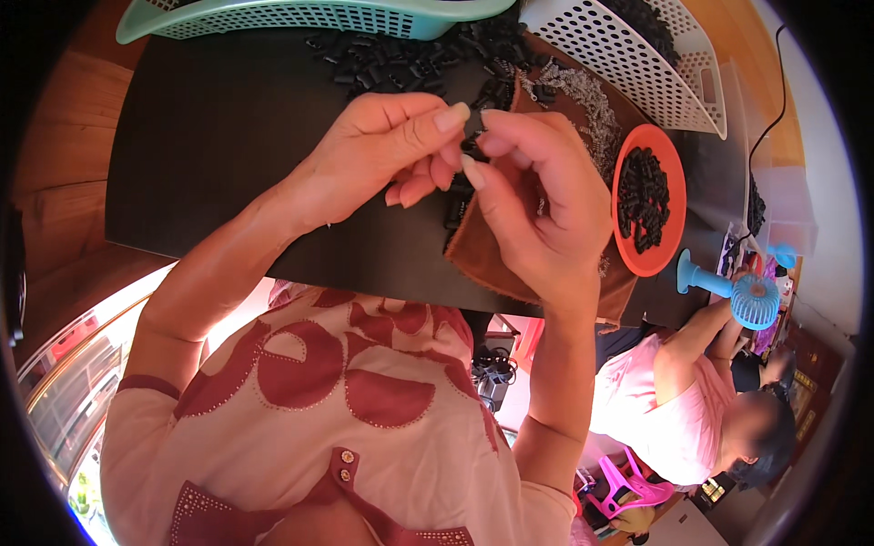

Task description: The person sorts through small black plastic components on a table, picking them up individually and placing them into a small red bowl.

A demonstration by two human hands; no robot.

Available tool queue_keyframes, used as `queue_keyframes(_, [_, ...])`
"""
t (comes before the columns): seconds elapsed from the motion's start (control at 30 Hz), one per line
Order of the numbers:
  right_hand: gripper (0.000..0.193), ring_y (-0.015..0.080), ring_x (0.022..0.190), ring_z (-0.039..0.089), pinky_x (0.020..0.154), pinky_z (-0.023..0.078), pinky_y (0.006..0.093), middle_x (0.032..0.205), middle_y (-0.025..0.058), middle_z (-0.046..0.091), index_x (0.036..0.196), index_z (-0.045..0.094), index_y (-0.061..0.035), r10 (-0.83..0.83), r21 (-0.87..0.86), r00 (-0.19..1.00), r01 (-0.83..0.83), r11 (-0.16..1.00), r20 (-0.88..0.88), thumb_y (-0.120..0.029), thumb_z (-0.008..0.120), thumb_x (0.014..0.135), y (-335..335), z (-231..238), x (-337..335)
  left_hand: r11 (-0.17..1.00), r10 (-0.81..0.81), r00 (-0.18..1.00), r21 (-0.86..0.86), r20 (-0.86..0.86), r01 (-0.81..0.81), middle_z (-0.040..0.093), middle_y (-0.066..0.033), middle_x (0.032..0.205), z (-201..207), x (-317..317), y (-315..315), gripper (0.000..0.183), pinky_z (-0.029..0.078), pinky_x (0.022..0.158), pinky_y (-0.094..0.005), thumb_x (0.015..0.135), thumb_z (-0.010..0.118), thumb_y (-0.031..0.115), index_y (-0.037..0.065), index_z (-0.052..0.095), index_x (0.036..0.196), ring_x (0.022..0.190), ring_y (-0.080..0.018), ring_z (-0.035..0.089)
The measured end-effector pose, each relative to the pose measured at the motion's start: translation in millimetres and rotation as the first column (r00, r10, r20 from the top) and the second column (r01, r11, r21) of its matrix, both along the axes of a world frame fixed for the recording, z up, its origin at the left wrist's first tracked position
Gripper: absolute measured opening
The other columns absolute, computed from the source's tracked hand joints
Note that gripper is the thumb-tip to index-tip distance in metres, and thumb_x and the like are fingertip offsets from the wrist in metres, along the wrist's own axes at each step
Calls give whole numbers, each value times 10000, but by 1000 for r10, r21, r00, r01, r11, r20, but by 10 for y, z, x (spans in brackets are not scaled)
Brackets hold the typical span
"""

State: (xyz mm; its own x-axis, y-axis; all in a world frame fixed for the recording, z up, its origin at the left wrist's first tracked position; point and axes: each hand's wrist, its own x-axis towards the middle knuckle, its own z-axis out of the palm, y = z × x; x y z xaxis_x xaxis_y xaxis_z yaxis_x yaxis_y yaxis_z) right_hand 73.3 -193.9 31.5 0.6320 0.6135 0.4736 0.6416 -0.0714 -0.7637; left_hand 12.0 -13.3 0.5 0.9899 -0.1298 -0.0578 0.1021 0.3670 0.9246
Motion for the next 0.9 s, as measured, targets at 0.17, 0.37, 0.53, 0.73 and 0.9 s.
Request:
queue_keyframes(0.17, [264,58,652,541,532,420,189,901,53,591,1078,635,6,7,26,1000,-7,1000,5,64,691,827,130,-53,-22,997,-69,997,29,23,68,605,-2,728,22,-19,1,432,369,482,-200,1048,432,411,50,614,896,558,-51,497])
queue_keyframes(0.37, [249,82,651,562,539,444,208,916,74,602,1075,630,-9,-3,30,994,0,1000,107,51,683,839,228,-17,33,998,53,997,-38,55,-51,603,-13,730,-59,9,-14,380,364,472,-214,1041,463,368,43,612,913,556,-67,506])
queue_keyframes(0.53, [146,116,719,569,644,466,241,882,45,609,1022,645,-8,-65,-135,997,70,988,40,12,642,878,98,119,285,922,246,969,-307,-11,-237,587,-22,757,-60,79,131,295,315,470,-247,1017,503,298,50,593,884,538,-99,468])
queue_keyframes(0.73, [136,324,831,628,721,505,387,932,118,606,1003,641,-34,30,-506,928,176,844,372,-55,594,876,40,-92,574,813,273,949,-488,-161,-317,607,-68,755,-116,78,211,255,339,455,-253,1027,480,254,58,555,882,515,-137,489])
queue_keyframes(0.9, [160,332,859,600,747,482,382,937,125,580,1039,636,-24,63,-631,875,295,717,480,-36,581,890,209,-207,558,797,341,919,-459,-198,-394,599,-68,750,-53,88,189,227,336,461,-259,1009,500,236,65,546,866,515,-147,487])
